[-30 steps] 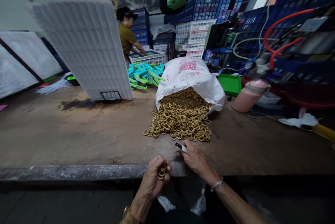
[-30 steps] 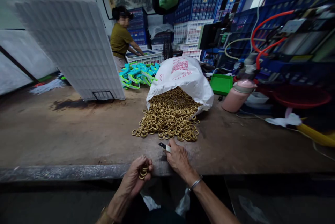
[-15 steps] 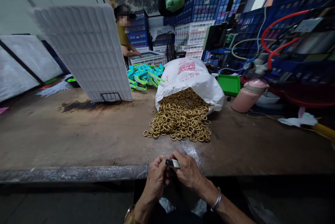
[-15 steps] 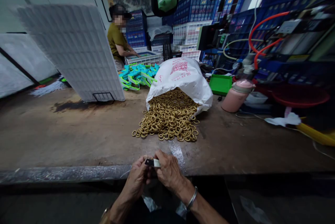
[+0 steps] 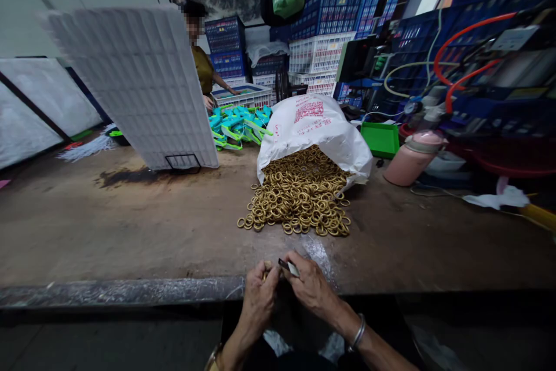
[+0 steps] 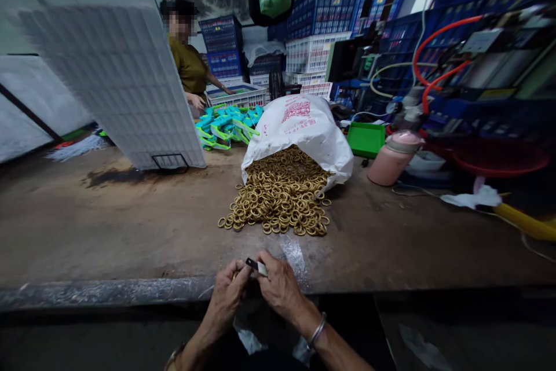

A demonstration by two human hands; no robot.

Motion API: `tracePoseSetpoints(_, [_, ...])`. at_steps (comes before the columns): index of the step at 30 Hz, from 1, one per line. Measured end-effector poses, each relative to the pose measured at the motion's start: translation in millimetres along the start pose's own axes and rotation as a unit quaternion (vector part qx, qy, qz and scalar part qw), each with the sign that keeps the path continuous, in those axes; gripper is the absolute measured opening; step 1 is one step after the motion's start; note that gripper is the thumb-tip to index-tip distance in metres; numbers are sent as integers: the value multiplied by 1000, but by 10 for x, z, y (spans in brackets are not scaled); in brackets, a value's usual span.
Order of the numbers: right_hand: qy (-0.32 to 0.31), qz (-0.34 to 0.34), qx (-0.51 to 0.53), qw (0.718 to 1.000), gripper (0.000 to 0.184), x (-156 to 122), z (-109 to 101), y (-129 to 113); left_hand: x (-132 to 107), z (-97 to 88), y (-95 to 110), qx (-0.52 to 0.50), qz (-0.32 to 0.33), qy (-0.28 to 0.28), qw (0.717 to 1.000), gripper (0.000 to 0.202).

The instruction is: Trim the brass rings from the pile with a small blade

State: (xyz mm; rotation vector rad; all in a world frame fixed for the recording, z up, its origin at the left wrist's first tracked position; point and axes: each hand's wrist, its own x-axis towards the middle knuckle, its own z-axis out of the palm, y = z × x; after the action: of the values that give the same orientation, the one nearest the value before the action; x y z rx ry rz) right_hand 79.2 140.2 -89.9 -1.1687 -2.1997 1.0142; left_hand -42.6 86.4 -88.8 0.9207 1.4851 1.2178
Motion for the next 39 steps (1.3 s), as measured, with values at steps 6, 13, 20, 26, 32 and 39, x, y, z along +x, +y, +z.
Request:
tracePoseSetpoints(6, [-28, 53, 86, 994, 28, 75, -33, -29, 3, 27, -16, 40, 81, 19, 996, 23])
tracePoseSetpoints(13, [-33, 111, 163, 980, 31, 105, -24, -31, -3, 30, 115, -56, -11, -21, 998, 31])
tracePoseSetpoints(20, [-23, 121, 182, 976, 26, 112, -17, -26, 4, 7, 36, -143, -105, -76, 981, 36])
tracePoseSetpoints(26, [-22, 164, 222, 961, 20, 98, -28, -28, -18, 11, 21, -162, -98, -95, 977, 33])
tracePoseSetpoints(32, [-13, 158, 223, 962, 20, 69, -41, 26, -46, 42, 68, -166, -101, -108, 975, 33])
tracePoseSetpoints(39, [0, 130, 204, 970, 25, 58, -44, -4, -52, 32, 37, -160, -99, -103, 977, 34])
